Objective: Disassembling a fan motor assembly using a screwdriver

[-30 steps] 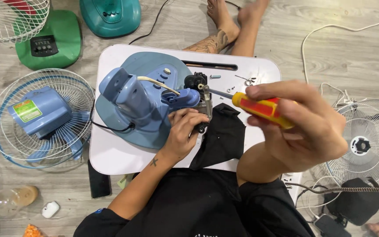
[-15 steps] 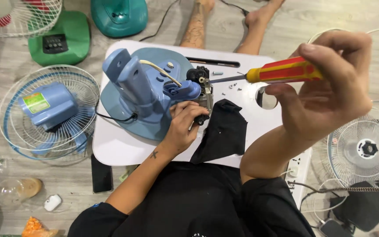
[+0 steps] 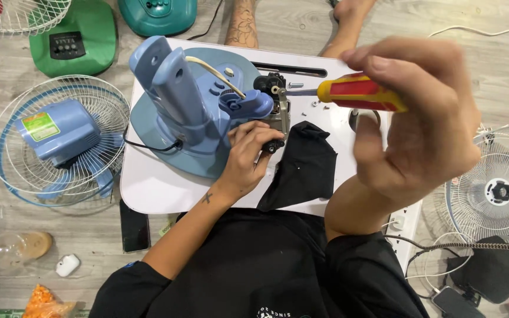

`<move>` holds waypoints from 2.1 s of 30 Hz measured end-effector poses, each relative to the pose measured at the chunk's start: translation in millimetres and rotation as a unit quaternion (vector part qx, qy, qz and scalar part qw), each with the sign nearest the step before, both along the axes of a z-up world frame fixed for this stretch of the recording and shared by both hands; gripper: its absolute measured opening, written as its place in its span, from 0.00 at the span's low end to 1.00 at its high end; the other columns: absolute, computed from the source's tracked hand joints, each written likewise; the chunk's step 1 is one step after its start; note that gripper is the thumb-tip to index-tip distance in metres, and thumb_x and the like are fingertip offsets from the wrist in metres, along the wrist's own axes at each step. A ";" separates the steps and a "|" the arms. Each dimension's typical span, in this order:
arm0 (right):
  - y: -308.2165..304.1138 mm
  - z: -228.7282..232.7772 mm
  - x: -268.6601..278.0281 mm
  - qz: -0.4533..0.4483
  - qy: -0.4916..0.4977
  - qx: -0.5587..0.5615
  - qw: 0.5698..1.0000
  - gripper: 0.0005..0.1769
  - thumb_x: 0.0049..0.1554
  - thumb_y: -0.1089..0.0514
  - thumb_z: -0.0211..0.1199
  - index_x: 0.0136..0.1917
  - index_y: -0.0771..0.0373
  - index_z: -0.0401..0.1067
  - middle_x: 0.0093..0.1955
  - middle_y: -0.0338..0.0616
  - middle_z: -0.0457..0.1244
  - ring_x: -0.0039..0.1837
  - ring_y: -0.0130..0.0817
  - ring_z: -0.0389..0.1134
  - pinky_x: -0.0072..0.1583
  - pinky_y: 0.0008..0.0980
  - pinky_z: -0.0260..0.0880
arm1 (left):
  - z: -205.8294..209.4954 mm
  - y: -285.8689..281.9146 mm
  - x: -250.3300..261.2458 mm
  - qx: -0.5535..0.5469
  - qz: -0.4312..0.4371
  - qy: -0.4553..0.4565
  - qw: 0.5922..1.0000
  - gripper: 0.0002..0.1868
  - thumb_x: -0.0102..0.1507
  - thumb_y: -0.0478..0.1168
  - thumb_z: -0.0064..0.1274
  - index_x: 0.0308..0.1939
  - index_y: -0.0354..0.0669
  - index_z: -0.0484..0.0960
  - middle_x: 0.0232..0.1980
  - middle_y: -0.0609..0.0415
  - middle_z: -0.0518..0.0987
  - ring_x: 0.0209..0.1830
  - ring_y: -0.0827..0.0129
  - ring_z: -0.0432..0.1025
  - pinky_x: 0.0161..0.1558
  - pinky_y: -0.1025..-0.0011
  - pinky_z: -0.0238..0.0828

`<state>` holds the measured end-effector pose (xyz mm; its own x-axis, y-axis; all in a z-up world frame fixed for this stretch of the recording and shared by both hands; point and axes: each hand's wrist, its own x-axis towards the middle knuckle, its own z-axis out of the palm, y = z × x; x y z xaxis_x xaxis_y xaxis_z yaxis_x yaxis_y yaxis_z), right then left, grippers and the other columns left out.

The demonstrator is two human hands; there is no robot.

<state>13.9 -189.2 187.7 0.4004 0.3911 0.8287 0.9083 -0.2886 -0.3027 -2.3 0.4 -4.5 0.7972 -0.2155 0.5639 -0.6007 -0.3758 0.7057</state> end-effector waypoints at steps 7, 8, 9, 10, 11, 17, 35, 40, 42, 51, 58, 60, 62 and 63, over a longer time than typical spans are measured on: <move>5.6 -4.5 -8.9 -0.032 0.006 0.027 0.999 0.10 0.63 0.79 0.66 0.55 0.74 0.68 0.57 0.65 0.58 0.50 0.49 0.72 0.50 0.35 0.83 | 2.6 0.6 0.0 -0.005 -0.001 -0.001 1.000 0.24 0.55 0.22 0.55 0.53 0.46 0.77 0.51 0.61 0.82 0.60 0.62 0.69 0.64 0.63 0.52; 8.7 -10.5 -7.4 0.006 0.027 0.058 0.998 0.21 0.65 0.76 0.62 0.67 0.65 0.61 0.60 0.67 0.60 0.57 0.54 0.72 0.58 0.40 0.83 | 2.3 0.3 0.0 -0.005 0.000 0.000 1.000 0.24 0.56 0.22 0.55 0.53 0.46 0.78 0.51 0.61 0.82 0.61 0.63 0.69 0.64 0.63 0.51; 11.3 -16.8 -6.2 0.042 0.048 0.089 0.994 0.31 0.67 0.73 0.59 0.78 0.56 0.54 0.64 0.69 0.62 0.64 0.58 0.71 0.65 0.45 0.82 | 1.7 -0.6 0.0 -0.005 0.001 0.001 1.000 0.23 0.56 0.22 0.56 0.53 0.46 0.78 0.51 0.60 0.82 0.61 0.64 0.68 0.64 0.64 0.50; 15.3 -16.8 -10.8 0.042 0.048 0.089 0.994 0.31 0.67 0.73 0.59 0.78 0.56 0.54 0.64 0.69 0.62 0.64 0.58 0.71 0.65 0.45 0.82 | 2.0 -0.2 0.0 -0.005 0.000 0.001 1.000 0.23 0.56 0.22 0.56 0.53 0.46 0.78 0.51 0.60 0.82 0.61 0.64 0.68 0.64 0.64 0.50; 18.8 -16.6 -15.6 0.021 0.070 0.090 0.993 0.31 0.67 0.76 0.60 0.77 0.57 0.55 0.65 0.68 0.62 0.65 0.56 0.72 0.67 0.44 0.82 | 2.4 -0.3 -0.3 -0.005 0.000 0.003 1.000 0.23 0.56 0.23 0.56 0.53 0.46 0.78 0.51 0.60 0.81 0.61 0.63 0.68 0.64 0.64 0.50; 26.4 -1.8 -7.7 -0.079 0.005 0.069 0.994 0.17 0.58 0.66 0.72 0.57 0.69 0.69 0.58 0.61 0.60 0.55 0.48 0.67 0.55 0.37 0.77 | 5.0 -0.6 -0.7 -0.007 0.002 -0.004 1.000 0.23 0.56 0.24 0.57 0.54 0.45 0.78 0.51 0.57 0.80 0.60 0.62 0.68 0.64 0.63 0.51; 31.6 -0.3 -15.1 -0.097 0.034 0.109 0.989 0.20 0.46 0.64 0.83 0.50 0.66 0.77 0.53 0.54 0.61 0.50 0.42 0.66 0.53 0.35 0.71 | 4.7 -4.2 -0.3 -0.001 0.016 0.001 1.000 0.21 0.59 0.30 0.57 0.56 0.46 0.78 0.52 0.55 0.80 0.61 0.61 0.69 0.65 0.63 0.52; 14.9 -4.1 -8.5 -0.049 0.005 0.048 0.998 0.22 0.58 0.78 0.78 0.60 0.70 0.71 0.57 0.65 0.68 0.56 0.53 0.77 0.55 0.38 0.83 | 26.1 2.4 -2.8 -0.015 -0.028 0.027 0.999 0.24 0.59 0.26 0.47 0.59 0.41 0.75 0.57 0.51 0.79 0.64 0.55 0.66 0.67 0.60 0.56; 17.4 -4.0 -6.6 -0.012 0.021 0.057 0.998 0.27 0.58 0.83 0.66 0.67 0.71 0.65 0.61 0.66 0.68 0.58 0.51 0.76 0.60 0.39 0.83 | 37.4 10.8 0.0 0.029 -0.089 0.032 0.995 0.31 0.55 0.22 0.44 0.63 0.35 0.72 0.59 0.42 0.78 0.64 0.48 0.67 0.66 0.55 0.62; 20.6 -2.1 10.1 -0.076 0.050 0.087 0.992 0.21 0.55 0.75 0.85 0.56 0.70 0.77 0.62 0.51 0.58 0.61 0.47 0.68 0.62 0.40 0.80 | 125.0 25.1 14.8 0.170 0.044 -0.177 0.968 0.17 0.61 0.21 0.56 0.53 0.30 0.77 0.44 0.44 0.83 0.35 0.56 0.76 0.38 0.63 0.73; 11.1 -22.4 29.2 -0.073 0.063 0.097 0.991 0.26 0.65 0.87 0.67 0.69 0.72 0.63 0.60 0.59 0.64 0.58 0.50 0.74 0.65 0.42 0.83 | 144.4 9.0 70.2 0.274 0.079 -0.087 0.955 0.23 0.61 0.24 0.47 0.61 0.28 0.70 0.43 0.37 0.78 0.39 0.45 0.71 0.41 0.52 0.70; 13.2 -24.7 31.2 -0.020 0.102 0.140 0.985 0.20 0.68 0.85 0.60 0.67 0.74 0.62 0.60 0.57 0.64 0.60 0.47 0.72 0.65 0.41 0.78 | 153.2 2.5 79.5 0.381 0.098 0.063 0.917 0.33 0.64 0.28 0.43 0.74 0.28 0.55 0.33 0.32 0.79 0.25 0.35 0.74 0.30 0.43 0.69; 15.3 -24.8 33.1 -0.001 0.118 0.161 0.980 0.17 0.68 0.83 0.56 0.64 0.72 0.62 0.58 0.55 0.63 0.58 0.46 0.70 0.65 0.39 0.76 | 133.8 1.4 98.6 0.387 0.114 0.000 0.915 0.19 0.62 0.28 0.46 0.57 0.29 0.66 0.34 0.34 0.79 0.24 0.37 0.75 0.27 0.46 0.71; 17.6 -24.8 34.6 0.021 0.131 0.185 0.974 0.15 0.68 0.82 0.52 0.62 0.70 0.62 0.57 0.53 0.62 0.57 0.44 0.69 0.65 0.38 0.74 | 124.8 2.3 108.1 0.395 0.134 -0.066 0.907 0.06 0.60 0.28 0.49 0.40 0.30 0.77 0.36 0.36 0.79 0.23 0.40 0.75 0.25 0.48 0.73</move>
<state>48.4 -171.6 163.0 0.6065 0.1060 0.7880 0.7951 -0.0792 -0.6013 105.8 2.7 120.4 0.8175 -0.4023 0.4121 -0.4731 -0.8772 0.0821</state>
